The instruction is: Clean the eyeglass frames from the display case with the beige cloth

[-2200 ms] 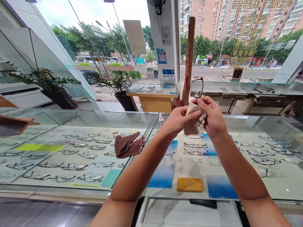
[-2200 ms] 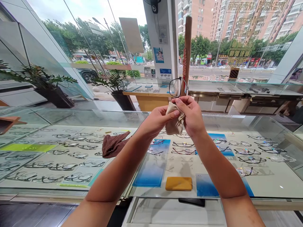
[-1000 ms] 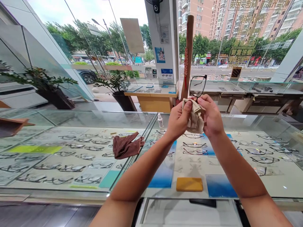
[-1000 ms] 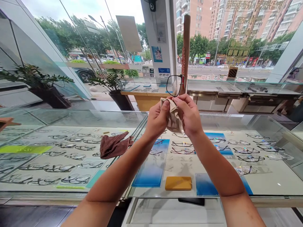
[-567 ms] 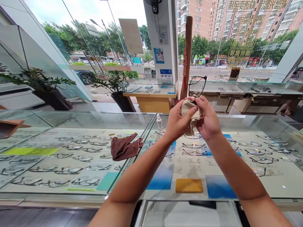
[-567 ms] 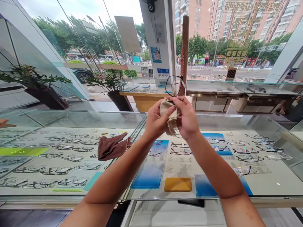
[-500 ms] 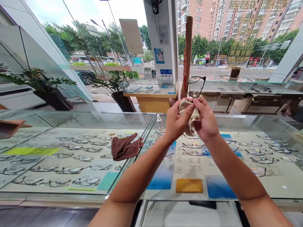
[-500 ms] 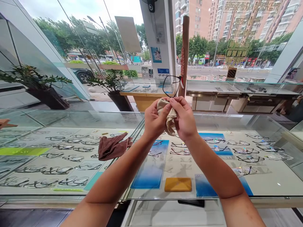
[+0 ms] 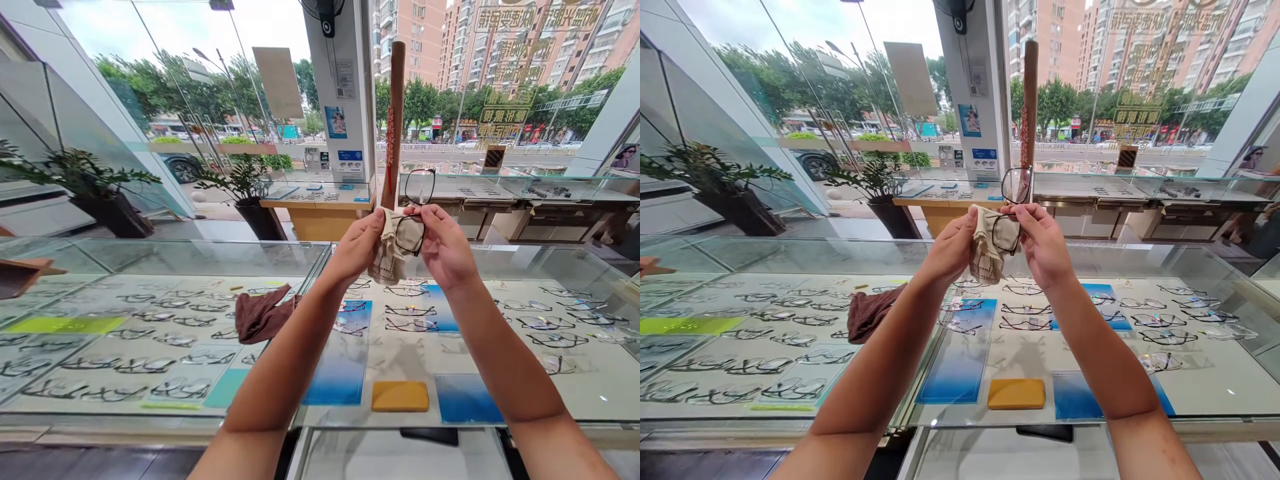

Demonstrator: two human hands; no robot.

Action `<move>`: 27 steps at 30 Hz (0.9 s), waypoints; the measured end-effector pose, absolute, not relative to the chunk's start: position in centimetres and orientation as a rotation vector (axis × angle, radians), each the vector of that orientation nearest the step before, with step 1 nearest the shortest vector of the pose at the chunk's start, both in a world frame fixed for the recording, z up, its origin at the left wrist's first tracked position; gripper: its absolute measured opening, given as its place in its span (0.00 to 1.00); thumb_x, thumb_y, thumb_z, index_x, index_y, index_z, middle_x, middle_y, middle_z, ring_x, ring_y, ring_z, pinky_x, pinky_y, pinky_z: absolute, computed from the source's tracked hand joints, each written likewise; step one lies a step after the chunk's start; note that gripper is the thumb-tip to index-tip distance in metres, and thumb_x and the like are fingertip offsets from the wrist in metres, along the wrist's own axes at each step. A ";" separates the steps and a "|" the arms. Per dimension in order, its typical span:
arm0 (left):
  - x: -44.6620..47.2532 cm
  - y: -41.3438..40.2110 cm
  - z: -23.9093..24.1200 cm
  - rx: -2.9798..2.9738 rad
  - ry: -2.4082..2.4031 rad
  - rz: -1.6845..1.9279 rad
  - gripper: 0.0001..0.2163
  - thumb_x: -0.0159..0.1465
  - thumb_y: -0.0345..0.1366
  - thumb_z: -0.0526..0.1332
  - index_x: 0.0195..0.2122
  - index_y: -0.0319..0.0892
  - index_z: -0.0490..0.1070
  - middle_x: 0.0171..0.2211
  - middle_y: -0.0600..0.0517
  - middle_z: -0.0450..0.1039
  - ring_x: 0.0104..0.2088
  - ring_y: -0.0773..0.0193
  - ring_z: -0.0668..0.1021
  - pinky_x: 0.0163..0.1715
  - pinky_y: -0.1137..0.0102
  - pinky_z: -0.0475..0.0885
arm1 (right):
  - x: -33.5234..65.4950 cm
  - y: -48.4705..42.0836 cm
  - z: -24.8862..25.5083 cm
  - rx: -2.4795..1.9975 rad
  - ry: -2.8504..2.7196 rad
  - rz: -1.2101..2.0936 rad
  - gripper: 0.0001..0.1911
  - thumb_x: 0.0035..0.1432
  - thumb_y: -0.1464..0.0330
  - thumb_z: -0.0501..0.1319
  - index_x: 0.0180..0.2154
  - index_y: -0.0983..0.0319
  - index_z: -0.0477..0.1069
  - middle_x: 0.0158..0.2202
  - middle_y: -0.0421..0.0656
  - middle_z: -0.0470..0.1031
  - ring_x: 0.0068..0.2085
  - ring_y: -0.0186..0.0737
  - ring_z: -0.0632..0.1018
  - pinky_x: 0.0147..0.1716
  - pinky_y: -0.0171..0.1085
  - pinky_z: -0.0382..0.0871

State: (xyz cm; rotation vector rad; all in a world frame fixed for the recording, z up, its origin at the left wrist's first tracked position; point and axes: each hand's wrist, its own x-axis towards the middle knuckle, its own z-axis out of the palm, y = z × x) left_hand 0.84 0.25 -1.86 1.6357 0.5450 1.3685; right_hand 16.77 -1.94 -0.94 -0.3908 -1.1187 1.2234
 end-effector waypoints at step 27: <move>-0.7 0.1 -0.8 1.473 0.464 1.358 0.21 0.56 0.54 0.76 0.34 0.41 0.75 0.25 0.54 0.77 0.22 0.69 0.76 0.24 0.73 0.72 | 17.4 -1.3 -1.4 -0.577 -1.530 1.237 0.19 0.49 0.53 0.76 0.30 0.60 0.74 0.31 0.37 0.73 0.36 0.35 0.71 0.44 0.39 0.65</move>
